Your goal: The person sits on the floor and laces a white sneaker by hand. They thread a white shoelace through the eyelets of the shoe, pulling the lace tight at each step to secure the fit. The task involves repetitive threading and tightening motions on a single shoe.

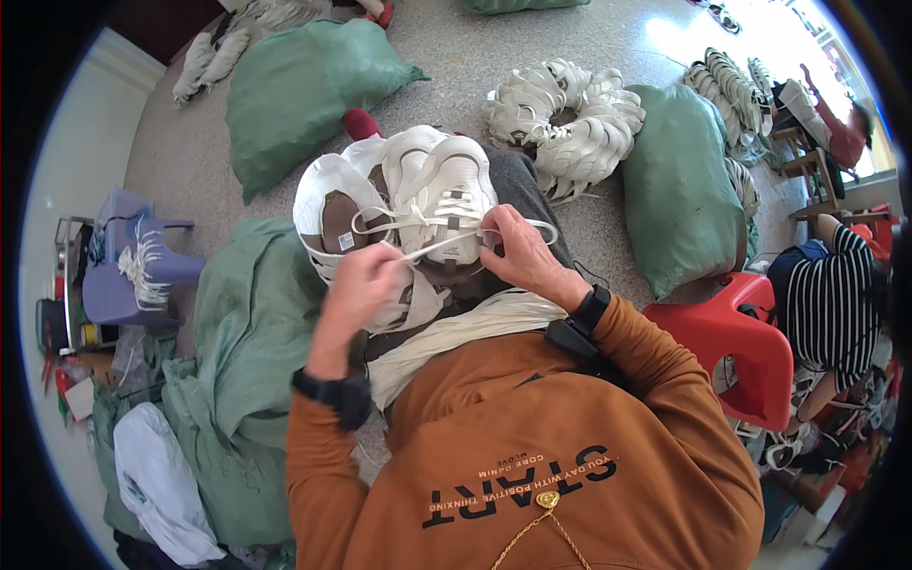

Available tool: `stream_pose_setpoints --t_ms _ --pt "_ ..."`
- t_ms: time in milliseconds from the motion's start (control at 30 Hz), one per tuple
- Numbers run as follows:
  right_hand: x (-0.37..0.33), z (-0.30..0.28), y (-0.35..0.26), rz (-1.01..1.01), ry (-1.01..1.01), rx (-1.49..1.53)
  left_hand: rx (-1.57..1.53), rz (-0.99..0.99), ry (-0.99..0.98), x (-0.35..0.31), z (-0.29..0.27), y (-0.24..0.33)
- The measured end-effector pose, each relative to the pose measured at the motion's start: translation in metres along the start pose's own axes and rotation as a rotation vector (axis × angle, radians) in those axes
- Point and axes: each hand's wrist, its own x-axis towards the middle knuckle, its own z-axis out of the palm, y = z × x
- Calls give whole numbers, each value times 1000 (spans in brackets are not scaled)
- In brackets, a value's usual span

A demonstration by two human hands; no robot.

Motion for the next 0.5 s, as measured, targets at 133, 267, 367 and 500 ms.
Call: stream_pose_setpoints --t_ms 133,267,367,500 --pt "11 -7 -13 149 -57 175 -47 -77 143 -46 -30 -23" --pt "16 -14 5 -218 182 -114 39 179 90 -48 0 -13" --pt "20 -13 22 -366 200 -233 -245 326 126 -26 24 1" --pt "20 -18 -1 181 -50 396 -574 465 138 6 39 20"
